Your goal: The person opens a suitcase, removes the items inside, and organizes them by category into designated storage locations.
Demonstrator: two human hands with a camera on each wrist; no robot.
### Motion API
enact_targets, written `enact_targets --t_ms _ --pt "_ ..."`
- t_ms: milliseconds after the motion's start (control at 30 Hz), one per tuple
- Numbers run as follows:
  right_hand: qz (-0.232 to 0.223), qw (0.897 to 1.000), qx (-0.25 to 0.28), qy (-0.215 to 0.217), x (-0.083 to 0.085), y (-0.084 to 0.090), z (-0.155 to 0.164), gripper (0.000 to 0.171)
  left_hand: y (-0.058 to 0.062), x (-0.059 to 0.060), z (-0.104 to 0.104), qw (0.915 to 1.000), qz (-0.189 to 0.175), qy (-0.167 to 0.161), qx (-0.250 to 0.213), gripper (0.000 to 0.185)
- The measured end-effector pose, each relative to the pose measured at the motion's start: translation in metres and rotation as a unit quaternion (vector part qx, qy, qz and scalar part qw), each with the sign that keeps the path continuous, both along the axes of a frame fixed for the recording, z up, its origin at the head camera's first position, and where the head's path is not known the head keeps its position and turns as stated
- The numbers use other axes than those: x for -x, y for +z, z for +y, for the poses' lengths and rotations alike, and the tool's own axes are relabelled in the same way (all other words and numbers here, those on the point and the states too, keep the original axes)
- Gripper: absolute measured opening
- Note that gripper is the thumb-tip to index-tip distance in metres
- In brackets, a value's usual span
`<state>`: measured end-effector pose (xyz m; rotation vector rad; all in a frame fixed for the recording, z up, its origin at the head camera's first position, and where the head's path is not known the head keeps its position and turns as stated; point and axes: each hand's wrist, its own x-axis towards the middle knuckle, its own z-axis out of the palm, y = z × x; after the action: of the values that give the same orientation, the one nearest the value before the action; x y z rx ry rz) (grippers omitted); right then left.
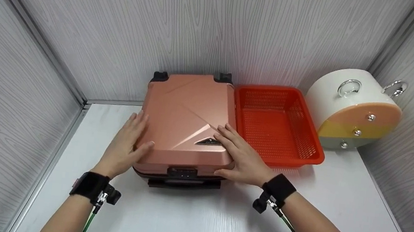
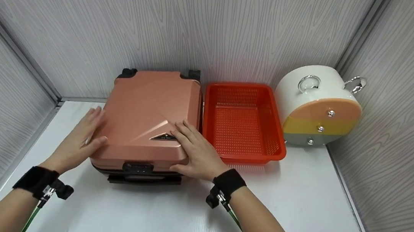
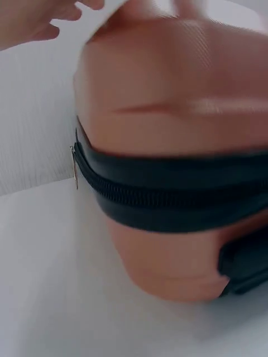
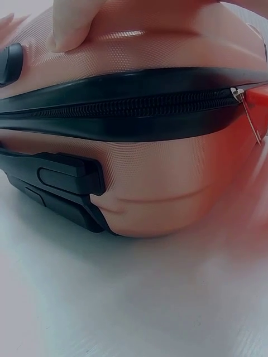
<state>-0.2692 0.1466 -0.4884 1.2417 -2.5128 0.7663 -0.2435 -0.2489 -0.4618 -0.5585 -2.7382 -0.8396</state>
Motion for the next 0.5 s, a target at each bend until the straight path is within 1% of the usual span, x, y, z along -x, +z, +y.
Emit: enact_targets --t_ms 67,133,200,333,500 --pt "0.0 1.0 -0.001 0.001 0.0 0.001 0.0 0.105 -0.003 -0.001 0.004 0.9995 -0.002 -0.016 0.026 0.08" --pt "0.0 1.0 -0.001 0.003 0.0 0.001 -0.001 0.104 -0.006 -0.002 0.007 0.9992 -0.008 -0.019 0.035 0.08" --pt "0.001 1.0 -0.002 0.002 -0.001 0.001 0.0 0.104 -0.008 -0.003 0.008 0.9993 -0.006 -0.016 0.035 0.079" --pt "0.009 1.0 -0.006 0.004 -0.001 0.0 0.0 0.105 -0.01 -0.007 0.009 0.9986 0.014 -0.013 0.05 0.078" --pt "0.016 1.0 -0.014 0.015 -0.001 0.0 0.004 0.106 -0.012 -0.018 0.014 0.9968 0.031 -0.002 0.074 0.078"
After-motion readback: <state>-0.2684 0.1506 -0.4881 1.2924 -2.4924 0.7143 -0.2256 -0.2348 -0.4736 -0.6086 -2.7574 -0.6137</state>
